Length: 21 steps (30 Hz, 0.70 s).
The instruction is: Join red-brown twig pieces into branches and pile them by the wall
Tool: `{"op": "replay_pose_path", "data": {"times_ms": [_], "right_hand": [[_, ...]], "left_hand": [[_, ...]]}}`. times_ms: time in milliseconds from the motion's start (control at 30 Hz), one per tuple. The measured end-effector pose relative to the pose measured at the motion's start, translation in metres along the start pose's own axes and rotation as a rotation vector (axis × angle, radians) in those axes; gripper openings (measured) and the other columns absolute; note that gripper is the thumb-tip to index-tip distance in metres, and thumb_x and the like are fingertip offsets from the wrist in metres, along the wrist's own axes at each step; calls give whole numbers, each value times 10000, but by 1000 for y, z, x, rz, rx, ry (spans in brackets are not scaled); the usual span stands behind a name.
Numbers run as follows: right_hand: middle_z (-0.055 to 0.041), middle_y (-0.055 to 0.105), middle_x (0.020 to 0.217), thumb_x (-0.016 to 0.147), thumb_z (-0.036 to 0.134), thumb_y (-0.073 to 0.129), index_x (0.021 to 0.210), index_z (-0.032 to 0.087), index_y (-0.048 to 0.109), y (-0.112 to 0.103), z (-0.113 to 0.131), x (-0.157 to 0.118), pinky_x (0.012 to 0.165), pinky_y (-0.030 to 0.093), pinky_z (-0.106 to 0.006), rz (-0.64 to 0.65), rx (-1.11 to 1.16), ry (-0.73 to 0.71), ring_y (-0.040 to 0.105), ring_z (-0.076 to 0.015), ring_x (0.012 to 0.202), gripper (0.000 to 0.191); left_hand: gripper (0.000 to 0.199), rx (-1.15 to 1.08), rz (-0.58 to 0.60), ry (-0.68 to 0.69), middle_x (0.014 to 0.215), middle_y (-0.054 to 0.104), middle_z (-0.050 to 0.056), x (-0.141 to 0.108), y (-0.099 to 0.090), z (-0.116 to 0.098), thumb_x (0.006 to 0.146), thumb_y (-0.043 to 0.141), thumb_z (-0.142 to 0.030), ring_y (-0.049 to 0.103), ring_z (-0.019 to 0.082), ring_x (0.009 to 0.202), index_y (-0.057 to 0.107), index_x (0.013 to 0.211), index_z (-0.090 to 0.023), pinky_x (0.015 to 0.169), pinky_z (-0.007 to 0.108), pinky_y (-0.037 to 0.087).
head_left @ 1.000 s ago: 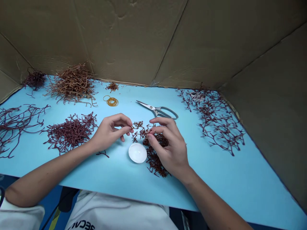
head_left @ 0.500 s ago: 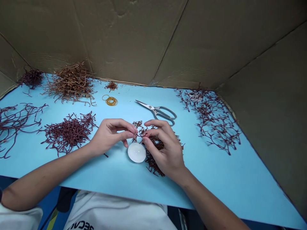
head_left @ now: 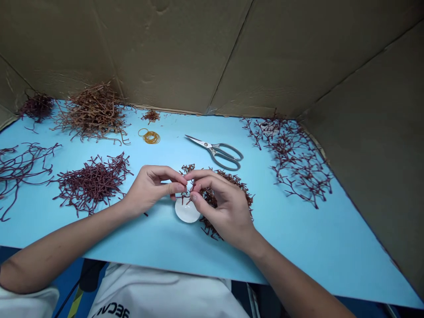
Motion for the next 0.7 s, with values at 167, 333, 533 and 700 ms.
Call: {"op": "replay_pose_path", "data": {"times_ms": [167, 333, 533, 700], "right_hand": [[-78, 790, 1119, 948, 156, 708, 871, 235, 704, 0, -6, 0, 932, 617, -414, -1, 86, 30, 760, -222, 1026, 110], [-83, 794, 1135, 931, 138, 713, 877, 235, 716, 0, -6, 0, 895, 624, -406, -7, 84, 16, 763, -223, 1021, 112], [-68, 802, 1108, 923, 118, 713, 859, 233, 712, -2, -3, 0, 885, 621, -387, 9, 63, -2, 771, -208, 977, 131], [-52, 798, 1090, 915, 108, 716, 870, 232, 720, -1, -3, 0, 882, 609, -363, 22, 82, -11, 766, -193, 960, 132]], "left_hand": [[111, 31, -2, 51, 772, 820, 51, -2, -2, 0, 781, 936, -255, 691, 116, 613, 872, 851, -198, 604, 214, 599], [88, 35, -8, 62, 814, 839, 60, -3, -1, -1, 780, 929, -226, 762, 152, 714, 876, 845, -201, 700, 237, 640], [76, 13, 24, 59, 832, 842, 67, -4, 1, -1, 784, 923, -194, 781, 166, 761, 879, 845, -197, 740, 244, 647], [86, 9, 67, 54, 850, 842, 54, -5, 2, -2, 799, 912, -155, 761, 125, 771, 886, 863, -205, 755, 185, 612]]}}
Point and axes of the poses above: each hand's wrist, its own x-axis towards the middle knuckle, its own y-axis out of the palm, z = x × y, the point moved 5 cm from there along x, towards the middle knuckle
